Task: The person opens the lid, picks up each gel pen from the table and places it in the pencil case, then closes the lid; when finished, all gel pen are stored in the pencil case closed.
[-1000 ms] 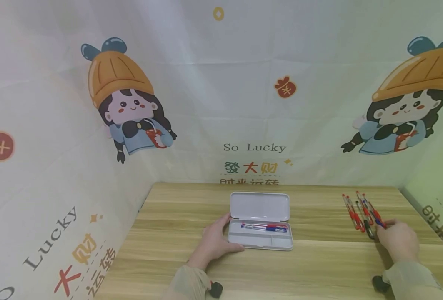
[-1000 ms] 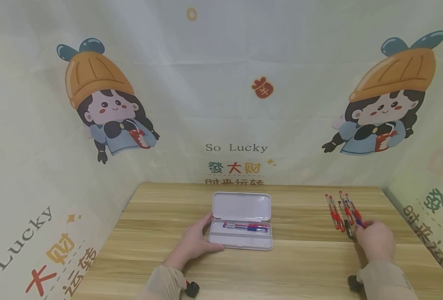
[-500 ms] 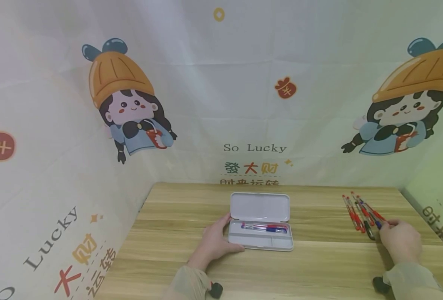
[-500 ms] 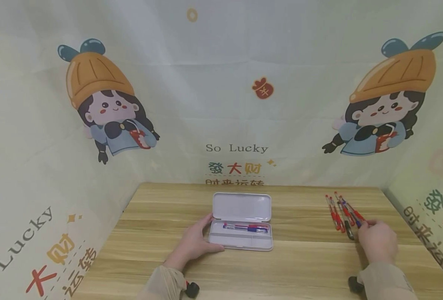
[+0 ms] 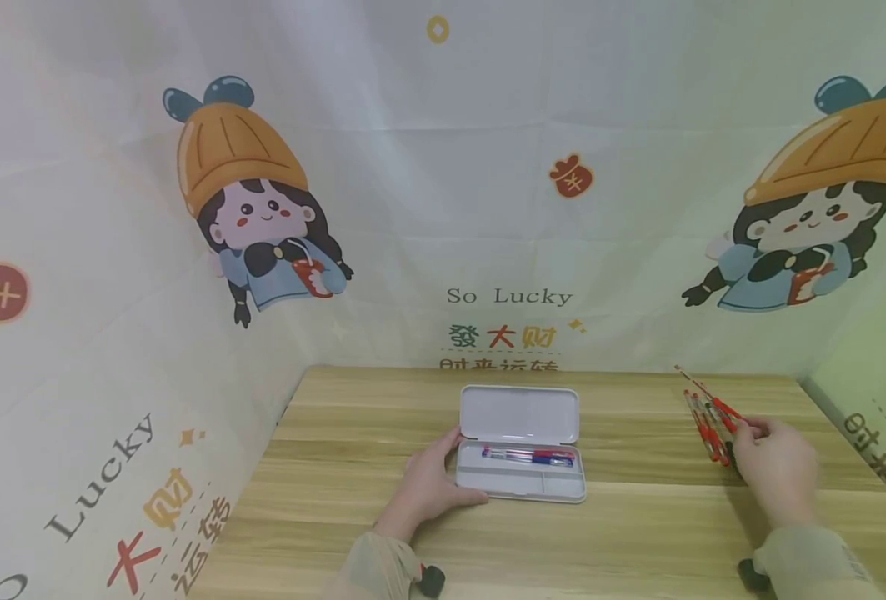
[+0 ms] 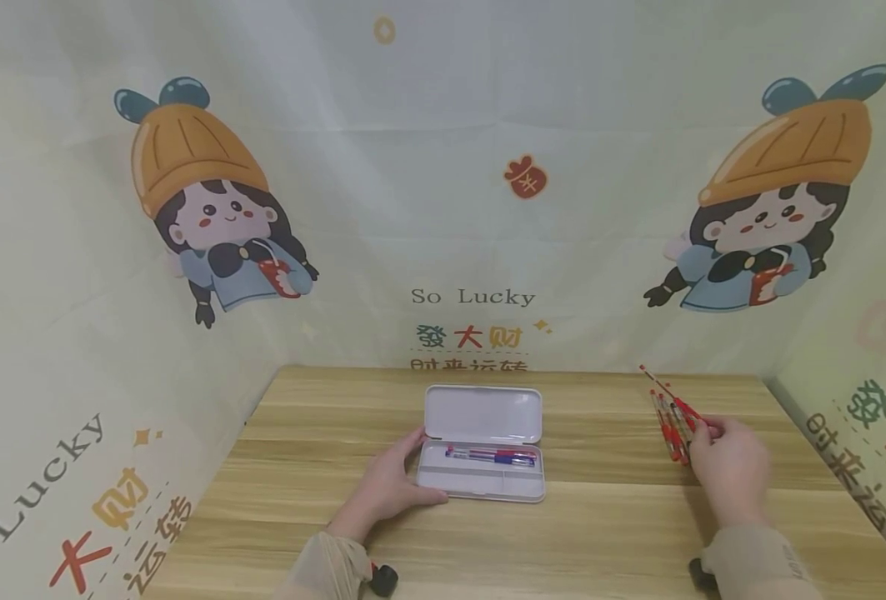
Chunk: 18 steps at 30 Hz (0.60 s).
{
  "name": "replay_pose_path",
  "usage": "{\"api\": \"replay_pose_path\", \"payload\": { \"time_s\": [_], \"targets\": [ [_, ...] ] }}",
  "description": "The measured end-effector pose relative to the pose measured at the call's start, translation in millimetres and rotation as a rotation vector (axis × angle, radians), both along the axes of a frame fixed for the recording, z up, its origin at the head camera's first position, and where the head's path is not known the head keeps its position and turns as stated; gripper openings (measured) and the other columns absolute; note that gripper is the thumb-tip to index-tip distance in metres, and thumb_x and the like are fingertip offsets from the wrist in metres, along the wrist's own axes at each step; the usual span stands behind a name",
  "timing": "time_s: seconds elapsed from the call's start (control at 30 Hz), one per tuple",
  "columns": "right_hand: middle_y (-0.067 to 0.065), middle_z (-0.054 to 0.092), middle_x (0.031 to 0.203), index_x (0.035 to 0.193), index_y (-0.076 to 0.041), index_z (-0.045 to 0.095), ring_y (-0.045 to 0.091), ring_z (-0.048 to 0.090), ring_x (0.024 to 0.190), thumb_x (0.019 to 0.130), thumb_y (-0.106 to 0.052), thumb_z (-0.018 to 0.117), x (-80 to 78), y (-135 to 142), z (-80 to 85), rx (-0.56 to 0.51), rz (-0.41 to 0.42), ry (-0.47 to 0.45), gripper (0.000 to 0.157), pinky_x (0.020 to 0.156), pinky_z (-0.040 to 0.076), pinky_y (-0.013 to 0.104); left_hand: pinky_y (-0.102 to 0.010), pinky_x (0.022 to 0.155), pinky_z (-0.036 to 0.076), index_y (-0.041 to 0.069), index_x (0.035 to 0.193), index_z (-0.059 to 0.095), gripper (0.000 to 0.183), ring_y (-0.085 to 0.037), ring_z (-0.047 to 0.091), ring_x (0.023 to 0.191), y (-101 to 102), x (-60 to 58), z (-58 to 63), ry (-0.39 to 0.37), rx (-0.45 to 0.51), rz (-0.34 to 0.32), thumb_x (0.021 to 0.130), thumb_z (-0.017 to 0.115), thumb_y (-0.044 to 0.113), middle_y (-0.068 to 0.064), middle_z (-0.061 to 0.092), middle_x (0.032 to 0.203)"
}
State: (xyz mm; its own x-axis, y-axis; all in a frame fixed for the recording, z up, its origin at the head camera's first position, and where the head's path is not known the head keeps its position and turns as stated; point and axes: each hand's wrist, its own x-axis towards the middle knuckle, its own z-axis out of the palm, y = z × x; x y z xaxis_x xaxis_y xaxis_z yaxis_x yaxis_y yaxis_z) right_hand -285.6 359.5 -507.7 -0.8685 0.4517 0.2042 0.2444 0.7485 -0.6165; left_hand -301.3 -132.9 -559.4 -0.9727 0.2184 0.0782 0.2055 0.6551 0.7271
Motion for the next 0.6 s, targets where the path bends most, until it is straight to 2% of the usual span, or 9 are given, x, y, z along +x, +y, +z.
{"api": "replay_pose_path", "payload": {
  "time_s": [0.17, 0.43, 0.6],
  "targets": [
    [0.025, 0.076, 0.102, 0.122, 0.007, 0.074, 0.025, 0.063, 0.078, 0.109, -0.022, 0.059, -3.7, -22, 2.5, 0.004, 0.059, 0.064, 0.036, 0.057, 0.042, 0.028, -0.071, 0.133, 0.027, 0.018, 0.170, 0.043, 0.126, -0.041, 0.049, 0.158, 0, 0.0, -2.0, 0.001, -0.001, 0.000, 0.064, 0.106, 0.046, -0.009, 0.053, 0.170],
    [0.016, 0.075, 0.090, 0.111, 0.003, 0.079, 0.019, 0.061, 0.075, 0.105, -0.020, 0.069, -6.8, -52, 5.9, 0.065, 0.174, 0.209, 0.025, 0.059, 0.041, 0.026, -0.071, 0.134, 0.027, 0.018, 0.169, 0.043, 0.124, -0.041, 0.049, 0.158, -1, -0.8, -1.0, -0.003, 0.002, -0.001, 0.066, 0.106, 0.045, -0.009, 0.055, 0.169],
    [0.014, 0.075, 0.092, 0.110, 0.000, 0.080, 0.018, 0.062, 0.075, 0.105, -0.021, 0.072, -4.8, -71, 7.6, 0.060, 0.243, 0.231, 0.023, 0.057, 0.042, 0.024, -0.070, 0.134, 0.027, 0.017, 0.169, 0.043, 0.124, -0.041, 0.048, 0.159, -1, -0.6, 0.2, -0.005, -0.001, -0.002, 0.066, 0.106, 0.045, -0.009, 0.055, 0.169]
  ]
}}
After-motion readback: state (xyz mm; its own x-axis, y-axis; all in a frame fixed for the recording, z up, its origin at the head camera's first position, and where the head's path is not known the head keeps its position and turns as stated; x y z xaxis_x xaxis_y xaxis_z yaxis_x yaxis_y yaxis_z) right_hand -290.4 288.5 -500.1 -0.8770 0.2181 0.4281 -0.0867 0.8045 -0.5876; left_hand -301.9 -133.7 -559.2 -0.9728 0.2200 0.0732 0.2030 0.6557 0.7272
